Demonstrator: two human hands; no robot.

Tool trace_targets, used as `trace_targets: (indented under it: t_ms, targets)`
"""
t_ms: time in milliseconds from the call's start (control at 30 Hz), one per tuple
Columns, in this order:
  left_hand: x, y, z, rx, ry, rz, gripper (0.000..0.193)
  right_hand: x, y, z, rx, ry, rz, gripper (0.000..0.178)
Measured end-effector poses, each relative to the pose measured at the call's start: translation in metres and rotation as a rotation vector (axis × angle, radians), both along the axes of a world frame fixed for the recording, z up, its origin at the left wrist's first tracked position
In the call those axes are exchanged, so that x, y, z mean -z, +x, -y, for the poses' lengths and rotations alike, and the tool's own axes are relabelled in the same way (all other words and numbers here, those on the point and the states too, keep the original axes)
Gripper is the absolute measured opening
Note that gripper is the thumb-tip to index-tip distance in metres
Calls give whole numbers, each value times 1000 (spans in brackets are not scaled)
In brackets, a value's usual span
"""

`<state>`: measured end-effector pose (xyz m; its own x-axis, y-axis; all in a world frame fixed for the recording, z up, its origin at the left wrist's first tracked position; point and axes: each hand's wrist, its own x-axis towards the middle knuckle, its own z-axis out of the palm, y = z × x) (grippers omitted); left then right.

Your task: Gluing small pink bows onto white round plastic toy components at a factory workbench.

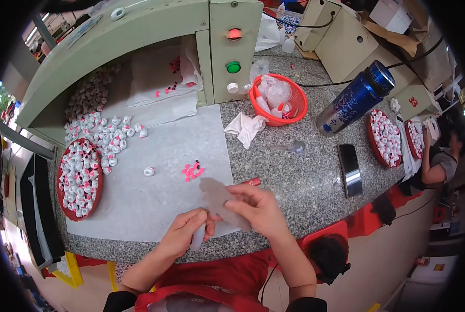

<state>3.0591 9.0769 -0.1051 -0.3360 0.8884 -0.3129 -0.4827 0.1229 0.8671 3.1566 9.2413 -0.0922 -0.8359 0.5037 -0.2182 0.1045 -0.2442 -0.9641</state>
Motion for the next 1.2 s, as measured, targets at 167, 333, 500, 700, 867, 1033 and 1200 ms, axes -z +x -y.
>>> trace_targets:
  t_ms: [167,333,500,700,867,1033,1200]
  targets:
    - [4,4,16,-12,-117,0,38,-16,-11,17,-338,106,52,7]
    - [1,-6,34,107,0,2,34,-22,-9,-3,-64,794,-106,6]
    - [-10,-9,36,-62,0,284,34,-5,14,-88,398,1435,295,19]
    - [-17,12,48,-204,56,475,38,13,16,-91,68,1458,257,32]
    - [-3,48,68,-148,45,645,36,23,3,-87,-187,1549,45,33]
    - [26,85,73,-49,-83,694,33,52,2,-147,-106,1870,181,30]
    - [27,99,67,-54,-234,745,32,40,-18,-151,-212,1975,258,24]
